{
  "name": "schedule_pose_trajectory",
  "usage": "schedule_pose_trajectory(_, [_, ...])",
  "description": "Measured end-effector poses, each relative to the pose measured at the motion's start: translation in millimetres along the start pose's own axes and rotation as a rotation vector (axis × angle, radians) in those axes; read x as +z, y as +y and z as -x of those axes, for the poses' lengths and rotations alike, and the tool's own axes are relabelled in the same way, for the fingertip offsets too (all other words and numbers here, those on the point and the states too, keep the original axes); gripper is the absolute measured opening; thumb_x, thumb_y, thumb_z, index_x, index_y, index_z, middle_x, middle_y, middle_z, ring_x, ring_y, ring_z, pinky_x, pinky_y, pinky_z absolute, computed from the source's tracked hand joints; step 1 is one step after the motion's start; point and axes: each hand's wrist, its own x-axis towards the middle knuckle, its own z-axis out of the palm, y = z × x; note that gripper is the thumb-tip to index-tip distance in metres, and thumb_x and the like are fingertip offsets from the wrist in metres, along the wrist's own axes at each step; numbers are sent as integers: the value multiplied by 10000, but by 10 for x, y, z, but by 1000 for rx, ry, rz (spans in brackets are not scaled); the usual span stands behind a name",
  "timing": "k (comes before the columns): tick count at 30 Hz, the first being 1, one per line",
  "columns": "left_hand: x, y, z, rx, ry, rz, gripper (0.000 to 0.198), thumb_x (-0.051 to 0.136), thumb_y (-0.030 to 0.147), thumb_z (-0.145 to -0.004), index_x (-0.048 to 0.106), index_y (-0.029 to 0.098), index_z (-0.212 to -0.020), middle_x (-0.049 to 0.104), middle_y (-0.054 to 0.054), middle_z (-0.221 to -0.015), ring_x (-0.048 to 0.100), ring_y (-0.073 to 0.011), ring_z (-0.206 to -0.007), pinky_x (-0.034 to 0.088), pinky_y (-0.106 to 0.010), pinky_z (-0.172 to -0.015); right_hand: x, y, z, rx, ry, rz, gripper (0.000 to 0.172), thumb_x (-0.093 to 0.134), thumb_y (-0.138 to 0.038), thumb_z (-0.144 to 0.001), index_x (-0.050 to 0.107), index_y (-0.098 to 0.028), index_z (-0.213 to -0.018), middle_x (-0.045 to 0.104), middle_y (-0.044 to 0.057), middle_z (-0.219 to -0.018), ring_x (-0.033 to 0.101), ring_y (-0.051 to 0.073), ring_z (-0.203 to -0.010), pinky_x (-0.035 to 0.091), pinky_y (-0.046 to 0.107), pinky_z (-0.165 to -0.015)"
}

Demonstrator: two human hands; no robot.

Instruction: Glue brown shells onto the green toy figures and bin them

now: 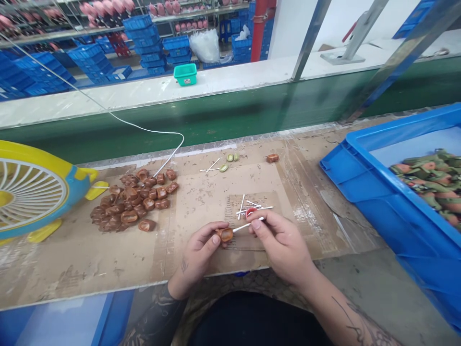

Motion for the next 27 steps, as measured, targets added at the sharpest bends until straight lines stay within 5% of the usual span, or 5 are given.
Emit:
schedule_pose_trajectory(6, [-8,14,-4,3,-39,-7,410,729,511,-920,767,187,-1167,754,-59,-933,654,-156,-825,536,-272,-805,113,73,26,-40,-105,74,202,563,-359,-1050,690,-246,-941,664,-20,-813,636,125,-775,495,227,-733])
schedule_pose_trajectory(15, [-47,-91,-12,18,-25,9,383,669,504,-963,755,189,-1164,723,-48,-915,631,-151,-803,515,-274,-788,-149,213,-132,-31,127,245,235,590,-417,-1015,707,-223,-953,725,19,-835,681,182,-784,530,282,-741])
schedule_pose_trajectory(20, [-33,-68,-12,-44,45,-22,457,723,573,-891,779,176,-1110,752,-74,-927,655,-184,-784,540,-299,-777,-265,225,-207,-114,-17,462,358,472,-426,-1047,736,-205,-1143,781,87,-1128,727,245,-1040,565,359,-899])
schedule_pose_trajectory(23, [-21,-43,-24,-93,161,-43,516,759,615,-830,789,164,-1079,777,-90,-917,678,-216,-776,564,-318,-761,-698,101,-169,-129,111,627,447,409,-467,-1058,700,-196,-1263,753,105,-1236,704,261,-1137,549,389,-977])
schedule_pose_trajectory(27, [13,23,-32,-131,195,-83,545,799,646,-761,808,169,-1024,793,-94,-952,708,-241,-848,586,-294,-784,-1802,-136,-52,163,477,1026,434,432,-487,-1018,693,-212,-1230,739,112,-1247,686,294,-1144,525,395,-963])
